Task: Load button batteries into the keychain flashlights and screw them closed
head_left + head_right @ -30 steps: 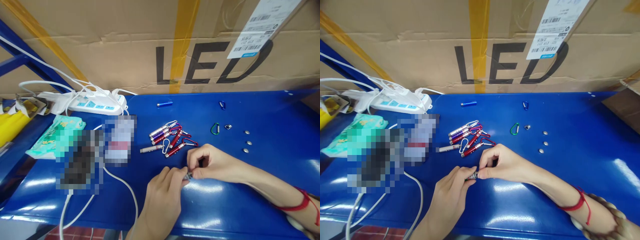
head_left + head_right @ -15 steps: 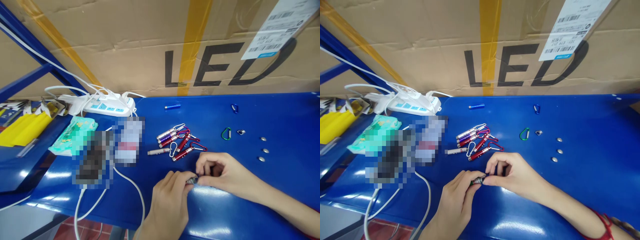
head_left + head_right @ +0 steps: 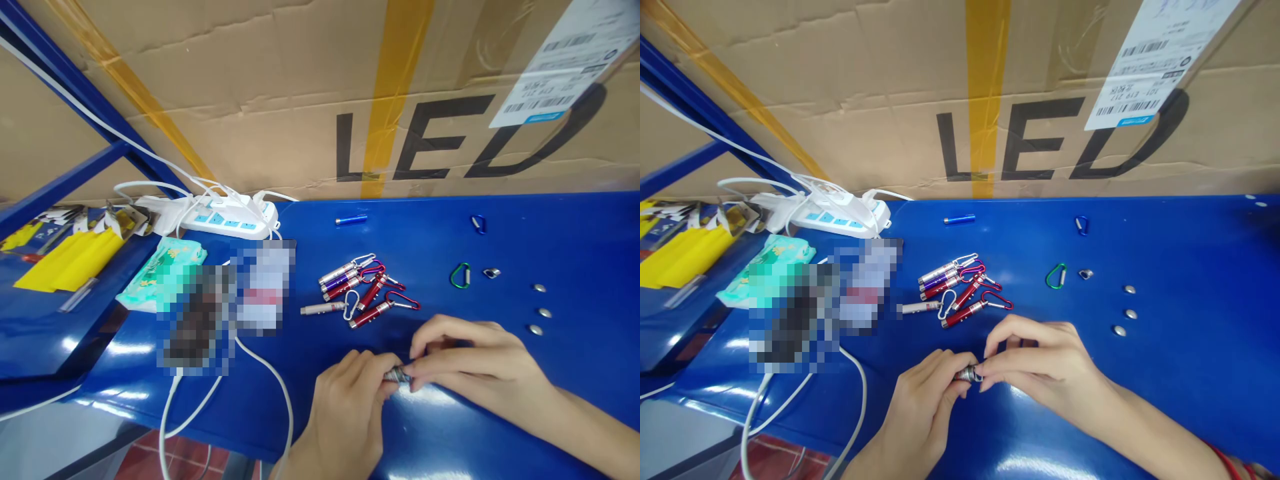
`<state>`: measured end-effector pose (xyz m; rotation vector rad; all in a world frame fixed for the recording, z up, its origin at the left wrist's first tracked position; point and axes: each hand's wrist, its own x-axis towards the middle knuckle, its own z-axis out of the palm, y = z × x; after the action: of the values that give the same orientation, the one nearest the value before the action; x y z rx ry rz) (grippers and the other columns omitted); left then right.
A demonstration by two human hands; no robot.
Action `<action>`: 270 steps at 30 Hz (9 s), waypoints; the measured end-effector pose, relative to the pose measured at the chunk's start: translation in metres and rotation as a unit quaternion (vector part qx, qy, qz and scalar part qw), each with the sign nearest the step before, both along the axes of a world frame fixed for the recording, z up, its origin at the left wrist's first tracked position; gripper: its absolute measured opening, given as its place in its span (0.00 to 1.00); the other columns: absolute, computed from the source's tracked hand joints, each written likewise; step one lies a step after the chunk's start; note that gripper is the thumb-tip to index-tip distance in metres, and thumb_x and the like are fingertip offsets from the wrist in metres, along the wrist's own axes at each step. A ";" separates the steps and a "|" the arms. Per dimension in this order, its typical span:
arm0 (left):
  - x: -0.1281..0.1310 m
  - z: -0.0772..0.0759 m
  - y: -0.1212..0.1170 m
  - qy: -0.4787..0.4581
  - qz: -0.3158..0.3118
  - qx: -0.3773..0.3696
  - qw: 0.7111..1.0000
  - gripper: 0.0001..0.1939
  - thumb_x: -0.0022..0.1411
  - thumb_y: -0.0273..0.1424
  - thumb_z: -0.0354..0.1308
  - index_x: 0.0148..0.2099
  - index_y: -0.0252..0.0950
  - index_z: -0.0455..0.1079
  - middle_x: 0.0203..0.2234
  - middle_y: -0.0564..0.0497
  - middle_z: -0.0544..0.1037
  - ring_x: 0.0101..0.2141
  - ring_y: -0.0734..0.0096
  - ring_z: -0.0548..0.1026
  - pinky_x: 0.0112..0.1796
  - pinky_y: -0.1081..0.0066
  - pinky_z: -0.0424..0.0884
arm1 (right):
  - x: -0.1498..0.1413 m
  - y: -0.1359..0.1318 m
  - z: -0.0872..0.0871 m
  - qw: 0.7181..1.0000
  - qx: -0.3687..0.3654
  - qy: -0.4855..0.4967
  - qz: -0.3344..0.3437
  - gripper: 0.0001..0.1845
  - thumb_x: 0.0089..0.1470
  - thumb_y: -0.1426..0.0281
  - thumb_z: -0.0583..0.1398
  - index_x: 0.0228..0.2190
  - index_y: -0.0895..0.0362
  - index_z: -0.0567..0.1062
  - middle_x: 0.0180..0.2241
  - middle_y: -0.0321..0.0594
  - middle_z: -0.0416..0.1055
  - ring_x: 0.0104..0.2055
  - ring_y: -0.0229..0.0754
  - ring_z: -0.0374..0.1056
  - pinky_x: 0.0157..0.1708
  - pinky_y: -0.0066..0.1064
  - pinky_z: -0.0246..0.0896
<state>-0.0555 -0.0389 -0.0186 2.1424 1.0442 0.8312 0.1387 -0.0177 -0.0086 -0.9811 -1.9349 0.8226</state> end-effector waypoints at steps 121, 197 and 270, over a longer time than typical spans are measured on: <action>-0.003 -0.009 -0.007 0.012 0.073 0.023 0.997 0.13 0.69 0.23 0.42 0.50 0.41 0.62 0.34 0.51 0.70 0.34 0.65 0.68 0.35 0.69 0.66 | 0.018 0.009 0.029 0.978 0.044 -0.175 -0.100 0.09 0.56 0.64 0.59 0.29 0.55 0.76 0.37 0.39 0.72 0.27 0.33 0.69 0.29 0.27 0.63; 0.032 0.000 -0.006 -0.041 0.086 0.044 0.994 0.09 0.70 0.26 0.44 0.48 0.36 0.64 0.31 0.49 0.72 0.30 0.67 0.70 0.31 0.71 0.67 | 0.008 0.002 0.013 0.857 -0.447 0.253 -0.042 0.12 0.30 0.67 0.73 0.19 0.58 0.77 0.21 0.34 0.70 0.17 0.26 0.56 0.13 0.19 0.49; 0.111 -0.008 0.085 -0.169 0.000 0.009 0.986 0.07 0.67 0.21 0.50 0.44 0.37 0.66 0.36 0.52 0.73 0.38 0.66 0.71 0.40 0.70 0.65 | 0.073 0.042 0.031 0.978 -0.064 0.010 -0.200 0.15 0.45 0.60 0.65 0.30 0.59 0.81 0.21 0.40 0.74 0.18 0.35 0.65 0.15 0.25 0.61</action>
<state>0.0552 0.0456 -0.0268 1.9253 0.8611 1.1591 0.2118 0.0240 0.0221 -1.3773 -1.6031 0.7235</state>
